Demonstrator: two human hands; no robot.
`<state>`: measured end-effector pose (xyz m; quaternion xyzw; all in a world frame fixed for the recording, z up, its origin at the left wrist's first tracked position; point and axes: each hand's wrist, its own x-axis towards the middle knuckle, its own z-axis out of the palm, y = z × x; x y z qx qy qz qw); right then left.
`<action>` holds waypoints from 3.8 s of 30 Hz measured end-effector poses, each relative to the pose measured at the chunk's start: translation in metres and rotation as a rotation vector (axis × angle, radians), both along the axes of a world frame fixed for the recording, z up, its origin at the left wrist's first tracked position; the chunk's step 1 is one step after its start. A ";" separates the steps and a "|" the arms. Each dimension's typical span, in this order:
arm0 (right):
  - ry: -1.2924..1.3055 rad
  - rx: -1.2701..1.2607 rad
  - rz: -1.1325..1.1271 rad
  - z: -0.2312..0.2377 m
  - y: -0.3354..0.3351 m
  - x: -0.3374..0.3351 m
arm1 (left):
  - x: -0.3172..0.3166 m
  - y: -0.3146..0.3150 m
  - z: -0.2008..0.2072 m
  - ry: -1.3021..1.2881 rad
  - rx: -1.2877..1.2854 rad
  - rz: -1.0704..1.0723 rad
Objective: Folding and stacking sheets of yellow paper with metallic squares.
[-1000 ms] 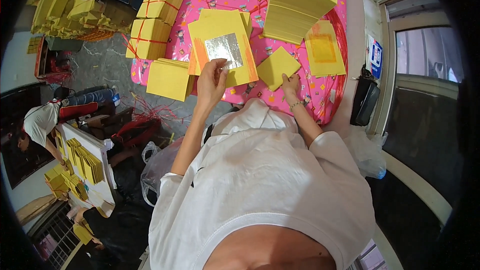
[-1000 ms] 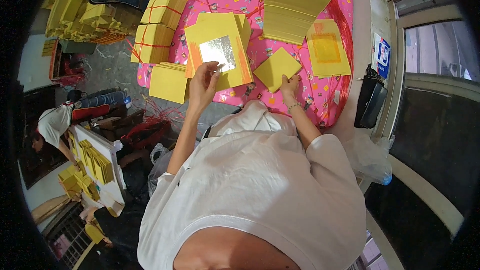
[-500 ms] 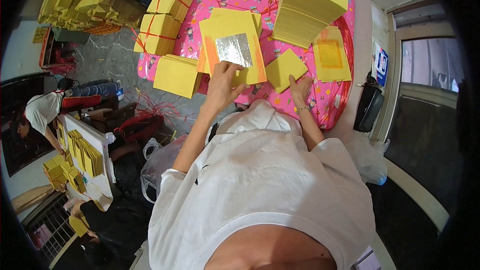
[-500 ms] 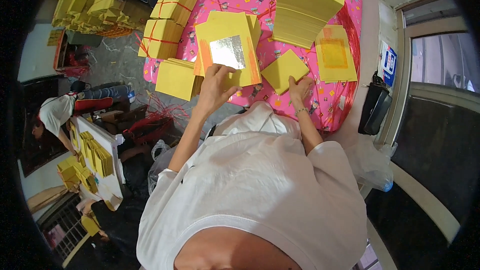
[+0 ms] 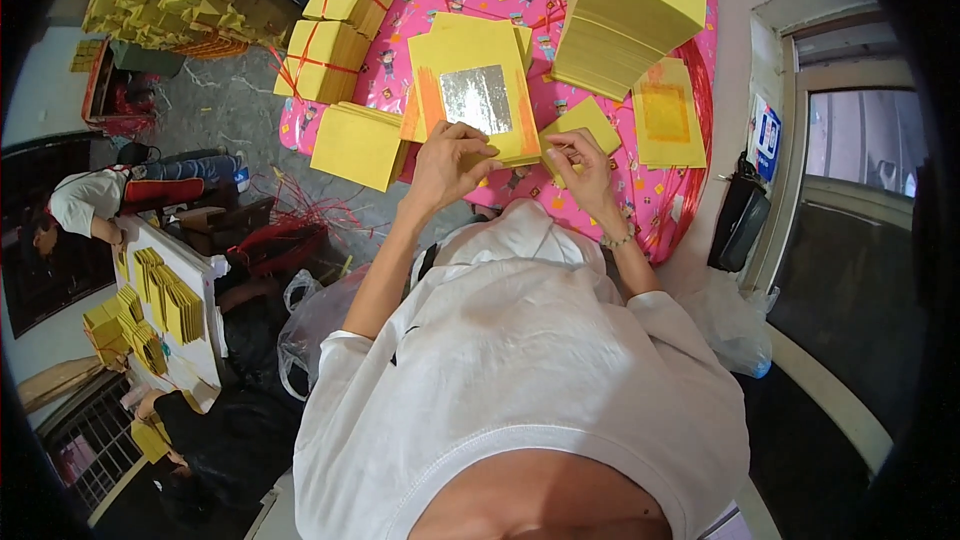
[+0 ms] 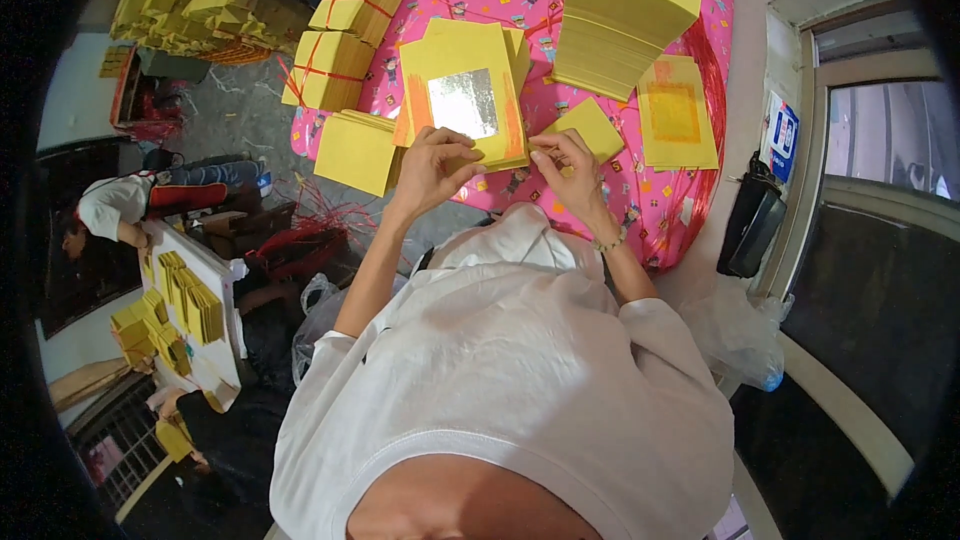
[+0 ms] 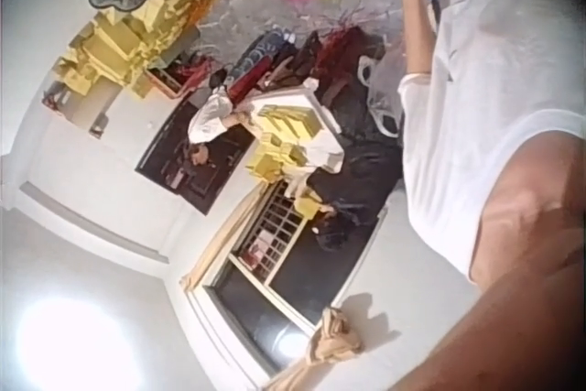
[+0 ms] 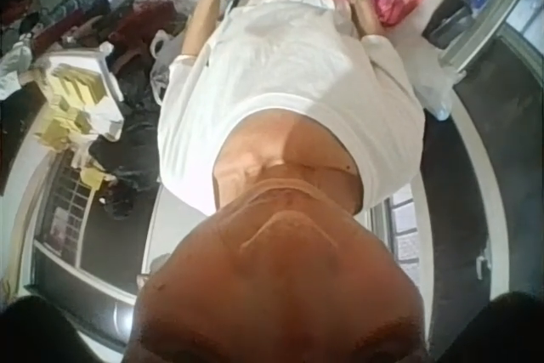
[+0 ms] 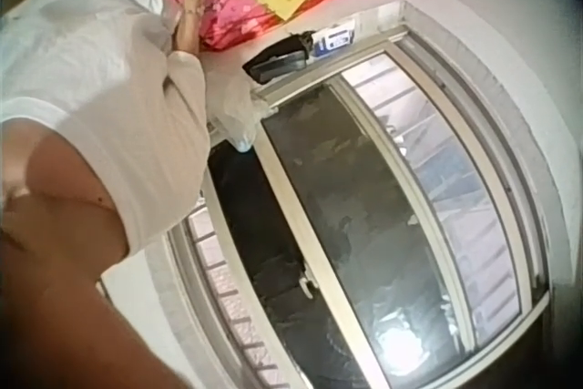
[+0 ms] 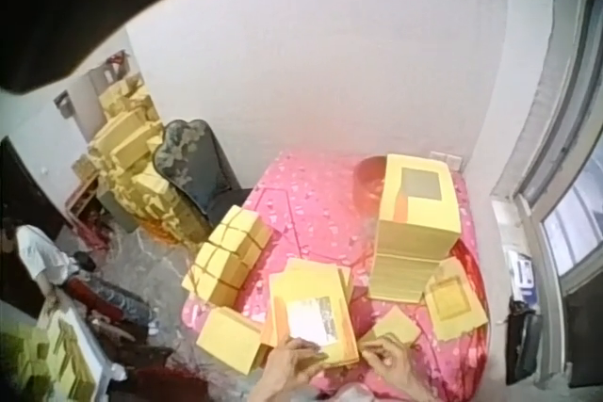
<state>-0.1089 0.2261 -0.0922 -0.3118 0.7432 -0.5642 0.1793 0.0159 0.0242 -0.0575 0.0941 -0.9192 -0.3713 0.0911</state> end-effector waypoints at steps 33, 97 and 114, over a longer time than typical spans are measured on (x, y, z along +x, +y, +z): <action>0.108 0.057 0.076 0.021 -0.032 -0.002 | 0.000 -0.001 0.005 -0.029 0.060 0.029; -0.530 -0.287 0.056 0.075 -0.050 -0.007 | -0.024 0.011 0.047 -0.010 1.065 0.094; -0.332 -0.273 0.060 0.096 -0.039 0.008 | -0.015 0.042 0.063 0.291 1.035 0.158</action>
